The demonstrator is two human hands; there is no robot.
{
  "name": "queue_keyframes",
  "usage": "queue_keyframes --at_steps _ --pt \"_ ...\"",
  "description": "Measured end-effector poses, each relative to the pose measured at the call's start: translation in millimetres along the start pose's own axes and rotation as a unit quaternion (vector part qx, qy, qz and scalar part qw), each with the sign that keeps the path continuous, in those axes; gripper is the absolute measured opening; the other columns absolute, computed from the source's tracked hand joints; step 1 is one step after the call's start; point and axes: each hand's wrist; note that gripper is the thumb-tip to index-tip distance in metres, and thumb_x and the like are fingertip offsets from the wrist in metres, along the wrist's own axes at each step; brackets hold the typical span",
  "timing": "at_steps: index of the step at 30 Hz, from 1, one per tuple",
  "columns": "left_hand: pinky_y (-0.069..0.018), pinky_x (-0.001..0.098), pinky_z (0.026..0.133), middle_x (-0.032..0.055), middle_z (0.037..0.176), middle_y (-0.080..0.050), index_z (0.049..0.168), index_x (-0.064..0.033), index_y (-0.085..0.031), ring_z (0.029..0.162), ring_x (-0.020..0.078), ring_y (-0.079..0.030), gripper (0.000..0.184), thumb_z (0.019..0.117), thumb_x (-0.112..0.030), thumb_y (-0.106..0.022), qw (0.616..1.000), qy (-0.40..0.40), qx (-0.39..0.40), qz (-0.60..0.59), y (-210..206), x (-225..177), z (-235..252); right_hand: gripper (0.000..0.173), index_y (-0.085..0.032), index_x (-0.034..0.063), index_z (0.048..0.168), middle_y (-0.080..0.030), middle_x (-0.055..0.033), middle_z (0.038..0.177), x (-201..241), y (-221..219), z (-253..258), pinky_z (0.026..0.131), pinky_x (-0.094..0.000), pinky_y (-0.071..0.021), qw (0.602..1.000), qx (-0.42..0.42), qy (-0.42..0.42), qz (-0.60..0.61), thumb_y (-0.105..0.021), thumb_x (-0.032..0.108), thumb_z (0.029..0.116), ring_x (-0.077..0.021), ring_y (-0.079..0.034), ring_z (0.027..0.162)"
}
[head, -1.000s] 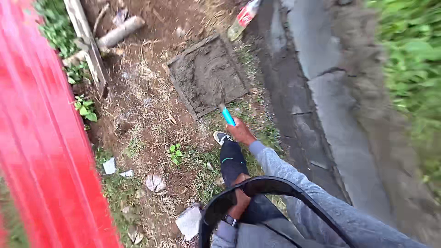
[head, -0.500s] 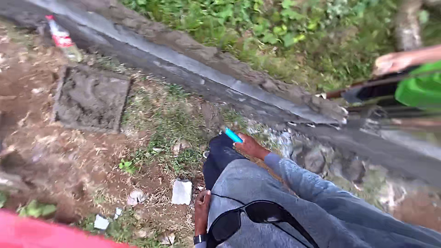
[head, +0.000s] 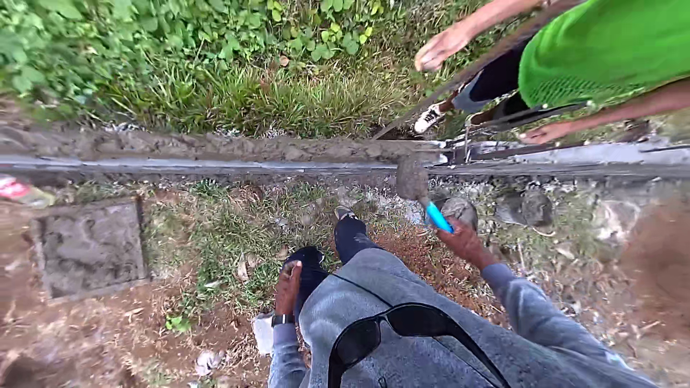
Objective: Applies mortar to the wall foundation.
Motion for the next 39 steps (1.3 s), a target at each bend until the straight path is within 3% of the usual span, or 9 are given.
queue_keyframes --at_steps 6,10,13,17,24,30,33,36,39 --pt "-0.0545 0.037 0.068 0.0063 0.09 -0.069 0.124 -0.0085 -0.067 0.072 0.0154 -0.062 0.038 0.1044 -0.04 -0.057 0.998 -0.04 0.026 0.029 -57.8 -74.3 18.1 0.045 -0.06 0.0039 0.134 -0.067 -0.0334 0.111 -26.7 98.3 69.6 0.088 -0.0763 -0.0478 0.993 -0.033 0.006 -0.114 -0.065 0.033 0.0996 -0.0543 -0.065 0.104" --pt "-0.0568 0.037 0.074 0.006 0.095 -0.071 0.122 -0.0089 -0.068 0.078 0.0153 -0.066 0.036 0.1033 -0.038 -0.06 0.997 -0.046 0.037 0.053 -78.1 -78.2 20.9 0.043 -0.054 0.0112 0.139 -0.067 -0.0356 0.111 -13.4 124.1 98.8 0.076 -0.08 -0.0485 0.969 -0.074 -0.023 -0.236 -0.061 0.033 0.1023 -0.0602 -0.066 0.098" --pt "-0.0567 0.036 0.072 0.0064 0.096 -0.071 0.122 -0.0074 -0.068 0.078 0.0151 -0.065 0.035 0.1033 -0.036 -0.06 0.996 -0.052 0.047 0.047 -85.0 -71.3 21.3 0.041 -0.053 0.0096 0.14 -0.064 -0.0336 0.123 -3.4 113.1 113.2 0.074 -0.0769 -0.0516 0.944 -0.137 0.008 -0.3 -0.061 0.016 0.1011 -0.0597 -0.064 0.105" --pt "-0.0534 0.0328 0.067 0.0063 0.093 -0.068 0.122 -0.0058 -0.066 0.071 0.0136 -0.061 0.034 0.1039 -0.033 -0.059 0.998 -0.042 0.04 0.022 -83.0 -66.6 13.1 0.049 -0.048 0.0065 0.144 -0.058 -0.0358 0.127 -0.5 95.0 113.1 0.085 -0.0729 -0.0508 0.934 -0.156 0.044 -0.318 -0.059 -0.002 0.0968 -0.059 -0.058 0.117" --pt "-0.0528 0.0339 0.066 0.0066 0.089 -0.068 0.124 -0.007 -0.066 0.07 0.0145 -0.06 0.036 0.1036 -0.036 -0.06 0.999 -0.015 0.034 0.012 -82.5 -54.4 16.3 0.058 -0.039 0.0064 0.153 -0.055 -0.0331 0.135 27.6 49.1 98.3 0.076 -0.0708 -0.0554 0.947 -0.138 0.05 -0.286 -0.057 -0.002 0.098 -0.0568 -0.06 0.117" --pt "-0.0534 0.0343 0.066 0.0055 0.086 -0.067 0.123 -0.0075 -0.068 0.068 0.0145 -0.06 0.036 0.1033 -0.037 -0.06 0.999 -0.024 0.024 0.021 -71.0 -55.0 20.8 0.058 -0.042 0.013 0.155 -0.056 -0.0288 0.138 42.5 20.9 84.5 0.077 -0.0702 -0.0555 0.957 -0.152 0.058 -0.242 -0.058 0.007 0.0988 -0.054 -0.06 0.119" --pt "-0.0555 0.0376 0.07 0.0091 0.094 -0.069 0.125 -0.0056 -0.067 0.074 0.0174 -0.063 0.038 0.1044 -0.036 -0.059 0.999 -0.019 0.027 0.027 -59.8 -48.8 26.8 0.058 -0.041 0.0167 0.157 -0.056 -0.0258 0.141 38.4 11.0 67.6 0.08 -0.0718 -0.0549 0.967 -0.157 0.074 -0.187 -0.057 0.015 0.1013 -0.0519 -0.062 0.117" --pt "-0.0555 0.0368 0.07 0.0085 0.095 -0.07 0.125 -0.0068 -0.067 0.074 0.0166 -0.063 0.037 0.1045 -0.037 -0.059 0.999 -0.021 0.027 0.026 -45.3 -36.1 30.8 0.059 -0.041 0.0164 0.157 -0.056 -0.0263 0.141 33.4 3.8 49.0 0.08 -0.0727 -0.0547 0.976 -0.177 0.023 -0.125 -0.06 0.019 0.1013 -0.0523 -0.066 0.11" --pt "-0.0563 0.0373 0.072 0.0086 0.097 -0.071 0.126 -0.007 -0.067 0.075 0.0165 -0.064 0.036 0.1053 -0.036 -0.058 0.999 -0.02 0.025 0.036 -27.0 -25.0 30.8 0.058 -0.043 0.0139 0.155 -0.059 -0.0267 0.139 23.9 -6.2 33.3 0.091 -0.0741 -0.0504 0.975 -0.214 -0.046 -0.026 -0.061 0.021 0.1005 -0.0514 -0.063 0.117"
Point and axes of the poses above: each hand's wrist, its own z-axis towards the middle knuckle, its own y-axis out of the back of the hand, x = y × z
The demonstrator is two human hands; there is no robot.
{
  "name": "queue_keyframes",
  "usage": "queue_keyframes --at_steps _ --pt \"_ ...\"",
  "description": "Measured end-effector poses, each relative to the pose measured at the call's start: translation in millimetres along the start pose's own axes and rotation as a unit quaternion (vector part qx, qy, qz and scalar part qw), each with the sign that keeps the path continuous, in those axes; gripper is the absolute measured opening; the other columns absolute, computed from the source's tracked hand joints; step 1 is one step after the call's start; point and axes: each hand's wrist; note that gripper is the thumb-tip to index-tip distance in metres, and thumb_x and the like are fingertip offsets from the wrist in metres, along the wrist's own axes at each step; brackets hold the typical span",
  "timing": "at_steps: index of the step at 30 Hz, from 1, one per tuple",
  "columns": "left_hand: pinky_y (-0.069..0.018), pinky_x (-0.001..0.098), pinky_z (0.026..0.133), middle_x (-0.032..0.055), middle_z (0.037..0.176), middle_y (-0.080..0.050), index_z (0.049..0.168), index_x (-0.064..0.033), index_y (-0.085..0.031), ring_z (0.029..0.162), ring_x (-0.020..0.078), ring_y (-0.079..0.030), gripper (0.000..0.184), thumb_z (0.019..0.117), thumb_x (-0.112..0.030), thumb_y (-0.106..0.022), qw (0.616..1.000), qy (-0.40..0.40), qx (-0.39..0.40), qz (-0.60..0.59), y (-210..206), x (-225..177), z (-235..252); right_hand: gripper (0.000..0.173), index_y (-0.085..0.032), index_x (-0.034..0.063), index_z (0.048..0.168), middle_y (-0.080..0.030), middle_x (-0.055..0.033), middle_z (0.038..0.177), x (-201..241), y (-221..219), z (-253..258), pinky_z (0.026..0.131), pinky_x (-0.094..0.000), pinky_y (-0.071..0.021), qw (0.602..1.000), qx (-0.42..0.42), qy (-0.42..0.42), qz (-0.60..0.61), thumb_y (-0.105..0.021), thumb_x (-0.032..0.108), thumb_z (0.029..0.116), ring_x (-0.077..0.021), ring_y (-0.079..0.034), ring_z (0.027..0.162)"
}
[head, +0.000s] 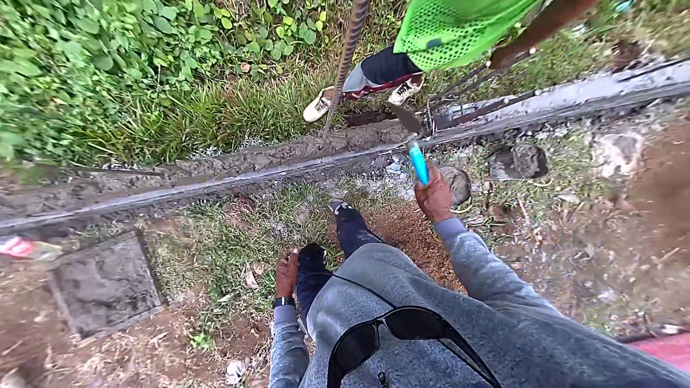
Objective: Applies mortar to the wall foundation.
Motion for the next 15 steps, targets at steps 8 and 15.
queue_keyframes --at_steps 8,15 --pt "-0.0522 0.0349 0.064 0.0071 0.084 -0.066 0.121 -0.0041 -0.067 0.066 0.015 -0.058 0.034 0.1057 -0.033 -0.058 1.0 0.001 -0.013 -0.023 45.6 53.5 -12.5 0.031 -0.054 0.0089 0.128 -0.057 -0.0046 0.071 3.3 -92.0 -69.6 0.046 -0.0329 -0.0521 0.809 0.049 -0.201 0.551 -0.06 0.029 0.1051 -0.0158 -0.055 0.05" --pt "-0.0513 0.0375 0.062 0.0103 0.085 -0.064 0.125 -0.0026 -0.064 0.066 0.0174 -0.056 0.039 0.1059 -0.036 -0.057 0.991 0.06 -0.055 -0.106 121.9 169.8 -60.7 0.02 -0.056 0.0115 0.115 -0.053 -0.0011 0.07 103.7 -173.5 -159.8 0.044 -0.0282 -0.0464 0.799 0.216 -0.272 0.491 -0.055 0.03 0.1061 -0.0118 -0.05 0.049"
Point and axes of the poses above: each hand's wrist, its own z-axis towards the middle knuckle, its own y-axis out of the back of the hand, x = y × z
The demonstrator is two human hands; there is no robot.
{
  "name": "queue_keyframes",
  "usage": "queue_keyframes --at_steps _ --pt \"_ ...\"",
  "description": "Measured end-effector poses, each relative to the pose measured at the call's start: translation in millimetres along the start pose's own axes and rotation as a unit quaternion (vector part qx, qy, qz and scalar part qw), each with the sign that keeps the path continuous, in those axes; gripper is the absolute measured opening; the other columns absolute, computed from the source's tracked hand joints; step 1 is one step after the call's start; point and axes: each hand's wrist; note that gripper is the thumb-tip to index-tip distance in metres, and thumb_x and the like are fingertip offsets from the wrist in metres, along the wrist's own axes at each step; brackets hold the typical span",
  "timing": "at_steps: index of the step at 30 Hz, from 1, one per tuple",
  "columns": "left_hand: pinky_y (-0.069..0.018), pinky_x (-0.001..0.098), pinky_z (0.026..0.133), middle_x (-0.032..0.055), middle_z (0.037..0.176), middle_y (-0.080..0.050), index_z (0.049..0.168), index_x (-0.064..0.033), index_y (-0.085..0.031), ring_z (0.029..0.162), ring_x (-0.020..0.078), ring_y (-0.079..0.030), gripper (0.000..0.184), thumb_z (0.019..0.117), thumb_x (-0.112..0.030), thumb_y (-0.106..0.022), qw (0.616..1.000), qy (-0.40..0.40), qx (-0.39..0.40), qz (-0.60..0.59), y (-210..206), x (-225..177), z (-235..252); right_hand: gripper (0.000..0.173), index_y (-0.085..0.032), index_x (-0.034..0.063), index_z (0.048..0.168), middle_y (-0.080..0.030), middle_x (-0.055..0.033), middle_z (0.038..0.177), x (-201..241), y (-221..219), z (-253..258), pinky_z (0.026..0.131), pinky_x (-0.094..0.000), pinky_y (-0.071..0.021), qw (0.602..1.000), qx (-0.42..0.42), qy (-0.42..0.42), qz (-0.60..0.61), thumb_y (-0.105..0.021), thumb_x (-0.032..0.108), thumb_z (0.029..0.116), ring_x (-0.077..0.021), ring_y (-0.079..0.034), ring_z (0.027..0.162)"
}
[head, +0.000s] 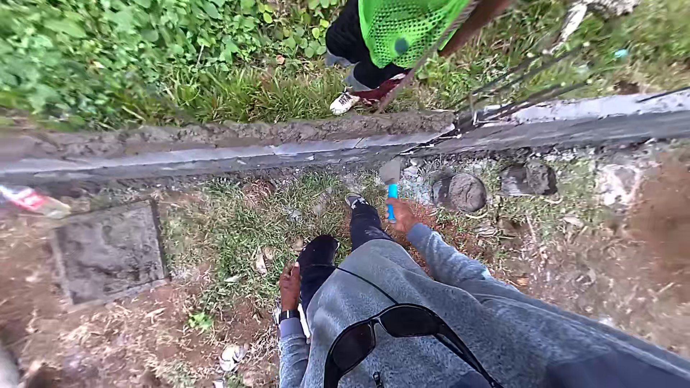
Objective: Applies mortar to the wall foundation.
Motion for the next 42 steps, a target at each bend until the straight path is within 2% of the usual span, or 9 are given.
queue_keyframes --at_steps 3,7,15,19,21,30,33,37,42 --pt "-0.0507 0.038 0.06 0.0118 0.085 -0.064 0.128 -0.0014 -0.063 0.064 0.0177 -0.055 0.041 0.1068 -0.036 -0.055 0.996 0.032 -0.051 -0.064 58.3 52.0 -27.3 0.026 -0.057 0.0115 0.118 -0.054 -0.0013 0.07 -37.1 -78.1 -36.7 0.045 -0.0292 -0.0465 0.983 0.085 -0.015 -0.164 -0.06 0.034 0.104 -0.0122 -0.05 0.05" --pt "-0.0471 0.0371 0.055 0.0108 0.08 -0.062 0.125 -0.0005 -0.064 0.059 0.0169 -0.051 0.04 0.1068 -0.035 -0.056 0.98 0.057 -0.136 -0.132 121.1 111.0 -59.4 0.041 -0.052 0.0119 0.131 -0.058 -0.0033 0.075 -82.3 -191.3 -102.6 0.047 -0.0311 -0.0509 0.906 0.205 0.021 -0.369 -0.062 0.041 0.103 -0.0142 -0.054 0.051" --pt "-0.0576 0.0462 0.084 0.0145 0.105 -0.072 0.124 -0.0035 -0.068 0.092 0.0229 -0.069 0.038 0.1049 -0.034 -0.055 0.929 0.028 -0.283 -0.237 201.8 149.5 -69.8 0.052 -0.048 0.0071 0.144 -0.068 -0.0148 0.098 -191.5 -428.3 -214.5 0.064 -0.0449 -0.0592 0.583 0.365 0.253 -0.68 -0.059 0.037 0.1022 -0.0251 -0.067 0.071" --pt "-0.0582 0.0449 0.089 0.0102 0.106 -0.073 0.121 -0.0073 -0.07 0.095 0.0199 -0.07 0.037 0.1043 -0.037 -0.055 0.913 0.017 -0.32 -0.254 237.6 138.4 -30.9 0.05 -0.055 0.0001 0.136 -0.068 -0.0252 0.112 -252.7 -546.9 -227.5 0.091 -0.0597 -0.0553 0.428 0.358 0.327 -0.763 -0.062 0.035 0.1008 -0.0388 -0.069 0.1" --pt "-0.0581 0.0445 0.09 0.0094 0.105 -0.073 0.121 -0.0077 -0.07 0.095 0.0189 -0.07 0.037 0.1043 -0.038 -0.055 0.901 0.025 -0.332 -0.277 266.8 122.3 -4.8 0.048 -0.058 -0.0016 0.131 -0.068 -0.0271 0.111 -289.0 -610.6 -225.7 0.094 -0.0629 -0.0524 0.38 0.354 0.342 -0.783 -0.063 0.035 0.101 -0.0422 -0.067 0.105" --pt "-0.0595 0.0377 0.079 0.0029 0.089 -0.071 0.104 -0.0089 -0.072 0.082 0.0127 -0.068 0.029 0.105 -0.034 -0.057 0.835 -0.014 -0.357 -0.419 438.9 52.8 197.2 0.051 -0.058 -0.0036 0.133 -0.067 -0.0327 0.118 -474.7 -955.1 -124.1 0.094 -0.0711 -0.0503 0.311 0.329 0.339 -0.825 -0.062 0.036 0.1004 -0.0502 -0.065 0.112" --pt "-0.0589 0.0378 0.074 0.0018 0.086 -0.069 0.097 -0.0105 -0.072 0.077 0.0128 -0.067 0.029 0.1033 -0.035 -0.059 0.838 0.031 -0.346 -0.42 471.2 39.7 259.2 0.052 -0.057 -0.0052 0.133 -0.065 -0.0339 0.12 -521.8 -1057.9 -98.4 0.097 -0.0718 -0.0491 0.284 0.327 0.347 -0.832 -0.063 0.035 0.1001 -0.0509 -0.064 0.115" --pt "-0.0599 0.0382 0.082 0.0026 0.093 -0.071 0.096 -0.0108 -0.075 0.087 0.0139 -0.069 0.028 0.0994 -0.037 -0.065 0.861 0.067 -0.325 -0.385 517.0 31.1 300.9 0.05 -0.057 -0.0056 0.131 -0.066 -0.0332 0.118 -581.6 -1183.6 -72.2 0.095 -0.0715 -0.0499 0.248 0.341 0.366 -0.83 -0.064 0.032 0.0991 -0.0505 -0.065 0.112" --pt "-0.0604 0.0392 0.072 -0.0013 0.086 -0.069 0.091 -0.0155 -0.071 0.079 0.0121 -0.069 0.028 0.0971 -0.043 -0.067 0.831 0.107 -0.368 -0.403 554.1 41.2 331.2 0.051 -0.057 -0.0046 0.131 -0.066 -0.0319 0.118 -655.2 -1300.3 -41.5 0.095 -0.0698 -0.0502 0.238 0.353 0.398 -0.812 -0.063 0.035 0.0997 -0.0493 -0.065 0.113"
Point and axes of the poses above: each hand's wrist, its own z-axis towards the middle knuckle, its own y-axis out of the back of the hand, x = y × z
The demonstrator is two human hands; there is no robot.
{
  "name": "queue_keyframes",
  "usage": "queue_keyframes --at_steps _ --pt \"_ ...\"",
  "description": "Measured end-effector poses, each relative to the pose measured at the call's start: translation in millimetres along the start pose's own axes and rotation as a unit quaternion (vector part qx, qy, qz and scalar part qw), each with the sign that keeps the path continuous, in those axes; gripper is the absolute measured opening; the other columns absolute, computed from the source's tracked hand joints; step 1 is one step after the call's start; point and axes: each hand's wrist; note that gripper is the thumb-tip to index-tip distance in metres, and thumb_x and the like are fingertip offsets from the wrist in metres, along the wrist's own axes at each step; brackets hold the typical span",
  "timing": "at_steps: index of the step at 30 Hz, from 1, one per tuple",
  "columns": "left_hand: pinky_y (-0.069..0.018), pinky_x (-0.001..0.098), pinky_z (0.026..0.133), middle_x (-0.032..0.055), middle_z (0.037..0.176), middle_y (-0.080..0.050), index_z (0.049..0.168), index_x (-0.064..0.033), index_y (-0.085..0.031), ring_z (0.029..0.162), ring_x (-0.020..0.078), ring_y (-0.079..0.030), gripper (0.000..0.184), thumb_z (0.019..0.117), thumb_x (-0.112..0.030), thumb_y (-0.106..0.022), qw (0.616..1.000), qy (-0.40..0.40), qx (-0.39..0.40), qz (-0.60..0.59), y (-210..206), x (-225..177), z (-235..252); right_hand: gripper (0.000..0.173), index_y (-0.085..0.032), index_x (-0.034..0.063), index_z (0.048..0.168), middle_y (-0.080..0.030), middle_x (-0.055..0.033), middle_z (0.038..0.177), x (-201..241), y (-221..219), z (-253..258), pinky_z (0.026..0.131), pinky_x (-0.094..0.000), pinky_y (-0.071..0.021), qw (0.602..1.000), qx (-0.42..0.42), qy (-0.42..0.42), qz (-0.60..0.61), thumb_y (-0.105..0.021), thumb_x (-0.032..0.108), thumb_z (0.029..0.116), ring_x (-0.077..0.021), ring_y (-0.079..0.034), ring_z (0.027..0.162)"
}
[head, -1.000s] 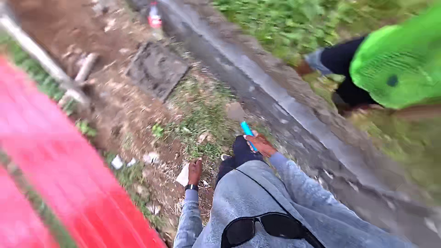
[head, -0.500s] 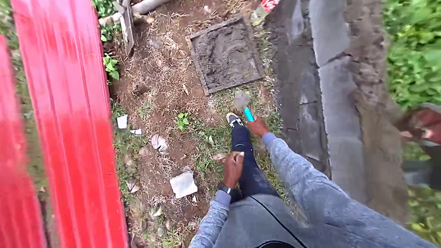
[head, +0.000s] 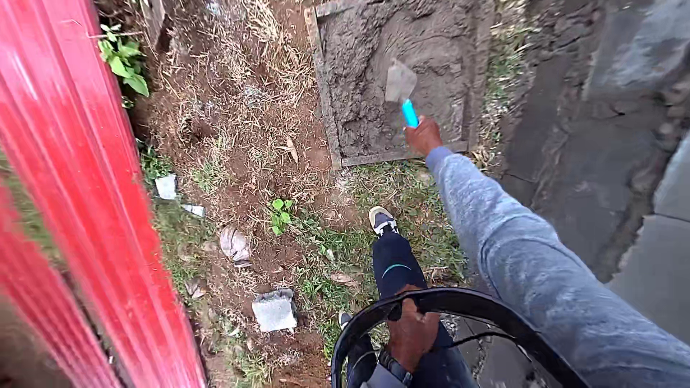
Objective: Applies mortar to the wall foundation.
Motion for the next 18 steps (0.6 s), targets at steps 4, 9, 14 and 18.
queue_keyframes --at_steps 4,9,14,18 --pt "-0.0601 0.0349 0.076 -0.0003 0.085 -0.069 0.088 -0.0134 -0.073 0.081 0.0122 -0.068 0.023 0.096 -0.034 -0.07 0.999 -0.011 -0.021 -0.042 10.9 -0.9 31.0 0.053 -0.053 -0.0036 0.139 -0.063 -0.0312 0.129 36.3 -20.0 70.2 0.103 -0.0673 -0.0474 1.0 -0.011 0.009 0.005 -0.063 0.03 0.0991 -0.0477 -0.062 0.122" --pt "-0.0583 0.0296 0.066 -0.0022 0.077 -0.066 0.085 -0.0121 -0.073 0.071 0.0095 -0.064 0.022 0.0977 -0.029 -0.068 0.994 -0.061 -0.065 -0.062 22.6 0.5 59.5 0.05 -0.053 0.0008 0.138 -0.067 -0.0257 0.123 78.6 -70.0 86.9 0.099 -0.0628 -0.0516 0.998 0.012 0.049 0.028 -0.062 0.029 0.0988 -0.0415 -0.067 0.115" --pt "-0.0567 0.028 0.061 -0.0031 0.076 -0.065 0.084 -0.013 -0.072 0.067 0.0085 -0.062 0.021 0.0974 -0.029 -0.07 0.992 -0.079 -0.085 -0.057 27.6 4.0 63.6 0.052 -0.054 0.0096 0.141 -0.069 -0.02 0.109 77.6 -70.5 79.1 0.072 -0.0556 -0.0588 0.987 0.054 0.012 0.154 -0.065 0.034 0.097 -0.0332 -0.07 0.083" --pt "-0.0575 0.0296 0.065 -0.002 0.079 -0.066 0.085 -0.0123 -0.072 0.07 0.0088 -0.063 0.022 0.0973 -0.031 -0.07 0.995 -0.054 -0.045 -0.068 34.7 3.9 55.6 0.05 -0.054 0.0119 0.14 -0.069 -0.0185 0.101 85.5 -33.1 28.1 0.063 -0.0511 -0.0587 0.979 0.089 0.034 0.181 -0.065 0.036 0.0982 -0.0304 -0.067 0.072"
Point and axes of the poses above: each hand's wrist, its own z-axis towards the middle knuckle, its own y-axis out of the back of the hand, x = y × z
